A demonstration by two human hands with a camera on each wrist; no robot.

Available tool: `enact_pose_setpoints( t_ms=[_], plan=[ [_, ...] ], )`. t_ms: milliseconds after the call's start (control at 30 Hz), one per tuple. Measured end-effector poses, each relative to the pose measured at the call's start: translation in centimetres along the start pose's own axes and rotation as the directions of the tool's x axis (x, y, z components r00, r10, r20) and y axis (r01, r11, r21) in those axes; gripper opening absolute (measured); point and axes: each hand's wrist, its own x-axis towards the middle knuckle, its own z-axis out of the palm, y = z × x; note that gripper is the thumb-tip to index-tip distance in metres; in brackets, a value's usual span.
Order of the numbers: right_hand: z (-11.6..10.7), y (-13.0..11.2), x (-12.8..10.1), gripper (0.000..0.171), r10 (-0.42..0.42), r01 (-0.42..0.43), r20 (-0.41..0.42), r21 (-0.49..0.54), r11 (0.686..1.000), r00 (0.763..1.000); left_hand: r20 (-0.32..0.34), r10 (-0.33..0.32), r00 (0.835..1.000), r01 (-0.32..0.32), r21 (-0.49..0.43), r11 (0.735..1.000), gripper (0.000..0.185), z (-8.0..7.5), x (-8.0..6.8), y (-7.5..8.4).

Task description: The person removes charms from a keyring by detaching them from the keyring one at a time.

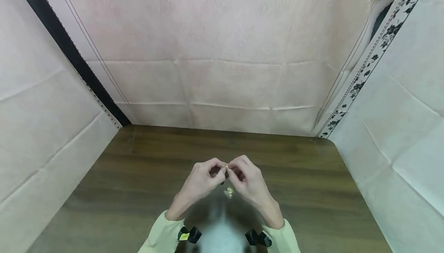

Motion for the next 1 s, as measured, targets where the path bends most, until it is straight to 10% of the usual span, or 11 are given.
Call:
enact_pose_setpoints(
  t_ms=[567, 800, 1000],
  plan=[
    [0.1, -1.7, 1.2, 0.014, 0.123, -0.128, 0.042, 0.147, 0.981, 0.992, 0.168, 0.163, 0.972, -0.155, -0.058, 0.986, 0.028, -3.3, 0.3, -0.6],
    [-0.1, 0.3, -0.2, 0.019, 0.145, -0.152, 0.057, 0.160, 0.975, 0.988, 0.080, 0.265, 0.961, -0.266, 0.000, 0.964, 0.015, -2.4, 0.2, -0.6],
    [-0.6, 0.8, -0.7, 0.021, 0.121, -0.130, 0.074, 0.135, 0.982, 0.990, 0.003, 0.401, 0.916, -0.396, 0.169, 0.903, 0.009, -1.1, 0.2, -0.3]
  ],
)
